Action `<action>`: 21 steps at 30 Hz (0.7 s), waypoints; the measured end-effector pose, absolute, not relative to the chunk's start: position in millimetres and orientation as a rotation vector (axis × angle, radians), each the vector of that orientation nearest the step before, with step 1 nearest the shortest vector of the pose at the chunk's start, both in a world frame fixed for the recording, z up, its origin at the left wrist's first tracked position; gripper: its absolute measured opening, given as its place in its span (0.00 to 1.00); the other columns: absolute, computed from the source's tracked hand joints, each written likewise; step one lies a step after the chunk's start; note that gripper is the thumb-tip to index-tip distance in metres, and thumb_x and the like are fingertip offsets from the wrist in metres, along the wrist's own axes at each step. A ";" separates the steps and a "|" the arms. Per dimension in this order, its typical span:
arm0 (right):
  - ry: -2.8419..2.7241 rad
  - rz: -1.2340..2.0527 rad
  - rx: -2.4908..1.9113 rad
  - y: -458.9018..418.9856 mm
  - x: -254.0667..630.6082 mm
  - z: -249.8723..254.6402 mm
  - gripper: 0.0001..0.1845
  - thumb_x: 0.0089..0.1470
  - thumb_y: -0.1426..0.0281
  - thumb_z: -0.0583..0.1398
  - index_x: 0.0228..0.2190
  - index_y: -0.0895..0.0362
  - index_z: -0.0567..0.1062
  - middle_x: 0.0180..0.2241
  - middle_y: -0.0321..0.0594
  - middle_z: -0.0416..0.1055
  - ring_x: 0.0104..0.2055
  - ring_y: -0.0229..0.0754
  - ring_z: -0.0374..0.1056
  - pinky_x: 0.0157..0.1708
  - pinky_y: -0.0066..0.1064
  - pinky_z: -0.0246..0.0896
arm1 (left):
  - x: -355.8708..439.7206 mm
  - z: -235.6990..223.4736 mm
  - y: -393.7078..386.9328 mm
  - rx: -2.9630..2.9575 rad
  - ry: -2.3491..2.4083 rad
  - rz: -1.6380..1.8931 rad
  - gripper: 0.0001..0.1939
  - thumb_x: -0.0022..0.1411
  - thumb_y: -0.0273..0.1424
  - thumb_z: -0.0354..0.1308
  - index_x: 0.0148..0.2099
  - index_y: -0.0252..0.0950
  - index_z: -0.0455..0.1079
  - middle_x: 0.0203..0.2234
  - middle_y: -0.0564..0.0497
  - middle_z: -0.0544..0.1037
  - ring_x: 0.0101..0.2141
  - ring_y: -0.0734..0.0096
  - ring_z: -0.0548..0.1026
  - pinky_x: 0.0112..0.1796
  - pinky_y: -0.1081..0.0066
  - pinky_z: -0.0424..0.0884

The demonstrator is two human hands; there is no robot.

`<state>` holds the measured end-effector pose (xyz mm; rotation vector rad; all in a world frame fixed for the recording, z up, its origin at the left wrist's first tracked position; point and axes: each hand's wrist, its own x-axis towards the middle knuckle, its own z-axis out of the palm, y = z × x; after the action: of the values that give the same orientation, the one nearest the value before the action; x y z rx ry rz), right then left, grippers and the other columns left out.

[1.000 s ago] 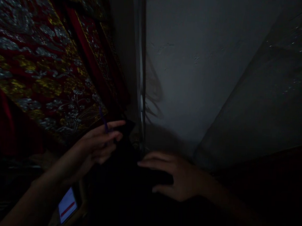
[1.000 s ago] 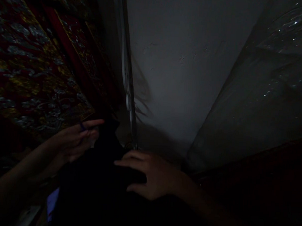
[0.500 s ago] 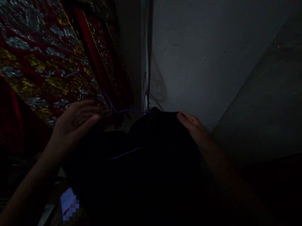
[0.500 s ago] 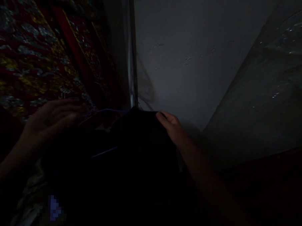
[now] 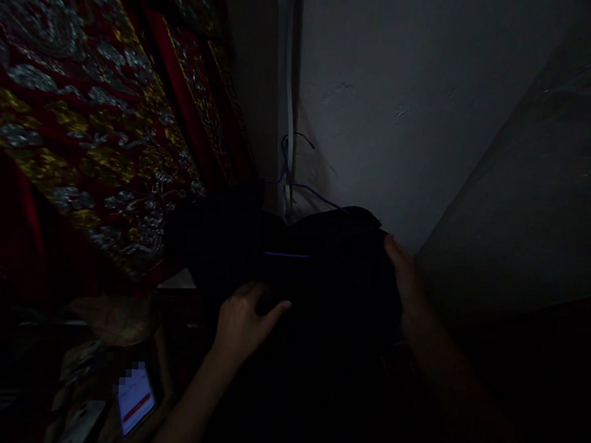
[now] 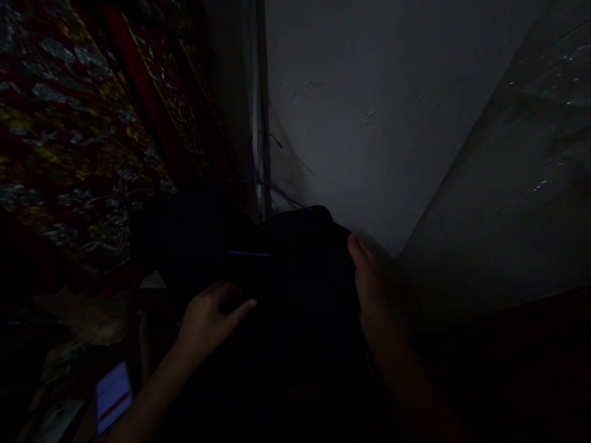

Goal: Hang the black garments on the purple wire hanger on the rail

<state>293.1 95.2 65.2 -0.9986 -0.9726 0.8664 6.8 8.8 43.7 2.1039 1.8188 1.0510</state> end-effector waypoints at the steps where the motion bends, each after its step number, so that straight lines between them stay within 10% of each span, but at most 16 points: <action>1: -0.940 0.899 -1.029 92.7 292.7 65.2 0.28 0.52 0.45 0.65 0.42 0.54 0.81 0.37 0.43 0.81 0.48 0.55 0.77 0.46 0.46 0.75 | 13.2 40.2 15.1 2.029 1.881 0.954 0.21 0.62 0.52 0.60 0.37 0.38 0.76 0.33 0.46 0.81 0.34 0.57 0.80 0.33 0.66 0.67; 11: -0.807 0.955 -1.082 90.5 286.5 72.0 0.28 0.50 0.44 0.65 0.38 0.56 0.78 0.39 0.44 0.80 0.48 0.54 0.76 0.49 0.47 0.71 | 14.6 25.0 58.2 1.717 2.093 1.095 0.20 0.66 0.40 0.52 0.23 0.38 0.65 0.21 0.44 0.75 0.25 0.60 0.75 0.27 0.67 0.56; 17: -0.805 0.461 -0.977 40.7 271.8 40.4 0.31 0.45 0.62 0.72 0.50 0.52 0.72 0.54 0.42 0.74 0.57 0.48 0.69 0.59 0.44 0.60 | 19.9 6.6 3.3 1.557 1.655 1.306 0.18 0.66 0.43 0.54 0.29 0.36 0.69 0.25 0.49 0.78 0.29 0.64 0.75 0.29 0.70 0.65; 21: -1.008 0.877 -1.087 -11.5 226.7 13.3 0.15 0.57 0.56 0.65 0.37 0.54 0.75 0.32 0.37 0.75 0.37 0.43 0.72 0.40 0.34 0.67 | 27.6 12.6 -33.7 1.381 1.486 1.405 0.17 0.66 0.44 0.57 0.32 0.36 0.72 0.29 0.50 0.80 0.33 0.62 0.77 0.33 0.70 0.70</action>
<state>226.7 -11.5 13.3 -1.0869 -1.0078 0.8775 27.6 -33.7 12.6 1.3808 1.4855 1.4053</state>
